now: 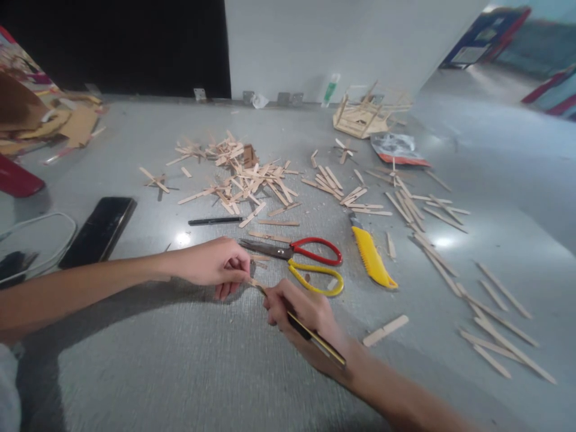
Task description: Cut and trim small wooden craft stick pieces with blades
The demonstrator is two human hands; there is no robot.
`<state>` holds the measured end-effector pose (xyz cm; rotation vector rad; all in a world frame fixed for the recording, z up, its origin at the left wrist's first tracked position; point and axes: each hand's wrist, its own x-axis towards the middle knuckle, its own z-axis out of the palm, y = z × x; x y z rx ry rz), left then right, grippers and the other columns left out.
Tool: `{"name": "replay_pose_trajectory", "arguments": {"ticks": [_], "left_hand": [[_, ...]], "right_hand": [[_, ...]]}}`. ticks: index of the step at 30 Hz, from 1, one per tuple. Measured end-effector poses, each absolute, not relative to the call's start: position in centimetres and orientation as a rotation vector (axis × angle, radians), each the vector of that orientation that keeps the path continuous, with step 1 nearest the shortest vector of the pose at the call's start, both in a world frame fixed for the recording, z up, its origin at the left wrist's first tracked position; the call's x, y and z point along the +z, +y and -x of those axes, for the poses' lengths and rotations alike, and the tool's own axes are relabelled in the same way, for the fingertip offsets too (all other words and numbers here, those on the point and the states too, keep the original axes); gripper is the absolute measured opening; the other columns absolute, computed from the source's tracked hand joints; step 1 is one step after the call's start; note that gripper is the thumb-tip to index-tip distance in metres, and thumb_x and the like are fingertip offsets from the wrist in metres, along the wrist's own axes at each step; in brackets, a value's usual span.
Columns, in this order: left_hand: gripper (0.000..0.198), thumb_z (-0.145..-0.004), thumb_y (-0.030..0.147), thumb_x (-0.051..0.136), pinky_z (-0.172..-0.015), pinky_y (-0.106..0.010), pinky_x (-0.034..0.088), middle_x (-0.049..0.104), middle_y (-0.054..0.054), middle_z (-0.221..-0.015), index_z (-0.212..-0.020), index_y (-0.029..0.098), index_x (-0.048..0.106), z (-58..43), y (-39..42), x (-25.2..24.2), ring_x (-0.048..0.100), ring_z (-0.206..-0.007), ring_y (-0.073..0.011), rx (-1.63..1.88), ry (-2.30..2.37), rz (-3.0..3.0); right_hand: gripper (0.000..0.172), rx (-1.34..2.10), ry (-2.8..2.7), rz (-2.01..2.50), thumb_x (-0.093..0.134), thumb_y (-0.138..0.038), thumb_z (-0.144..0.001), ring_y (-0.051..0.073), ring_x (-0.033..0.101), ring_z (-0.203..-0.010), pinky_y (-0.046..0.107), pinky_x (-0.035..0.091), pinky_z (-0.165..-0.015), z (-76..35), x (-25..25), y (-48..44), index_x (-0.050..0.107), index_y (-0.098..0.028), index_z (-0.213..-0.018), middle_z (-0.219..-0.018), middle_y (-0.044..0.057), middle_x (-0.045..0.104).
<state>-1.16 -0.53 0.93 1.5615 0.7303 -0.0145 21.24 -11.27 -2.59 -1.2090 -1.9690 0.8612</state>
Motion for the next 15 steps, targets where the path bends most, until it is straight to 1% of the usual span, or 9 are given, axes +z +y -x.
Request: {"name": "replay_pose_trajectory", "arguments": {"ticks": [8, 15], "left_hand": [[0.029, -0.094, 0.034, 0.066, -0.047, -0.023, 0.053, 0.064, 0.000, -0.059, -0.075, 0.014, 0.059, 1.1, -0.5, 0.8, 0.065, -0.047, -0.0137, -0.013, 0.720, -1.558], [0.026, -0.095, 0.030, 0.063, -0.046, -0.025, 0.054, 0.064, 0.000, -0.059, -0.075, 0.014, 0.058, 1.1, -0.5, 1.0, 0.066, -0.048, -0.0150, -0.027, 0.730, -1.578]], "right_hand": [[0.022, 0.849, -1.981, 1.193, 0.048, -0.020, -0.102, 0.005, 0.058, -0.051, 0.017, 0.046, -0.052, -21.2, -2.2, -11.0, 0.061, -0.020, -0.084, -0.066, -0.005, 0.066], [0.022, 0.678, -2.098, 1.116, 0.044, -0.014, -0.102, 0.007, 0.056, -0.051, 0.018, 0.046, -0.052, -20.8, -1.4, -10.9, 0.058, -0.020, -0.085, -0.065, -0.004, 0.063]]}}
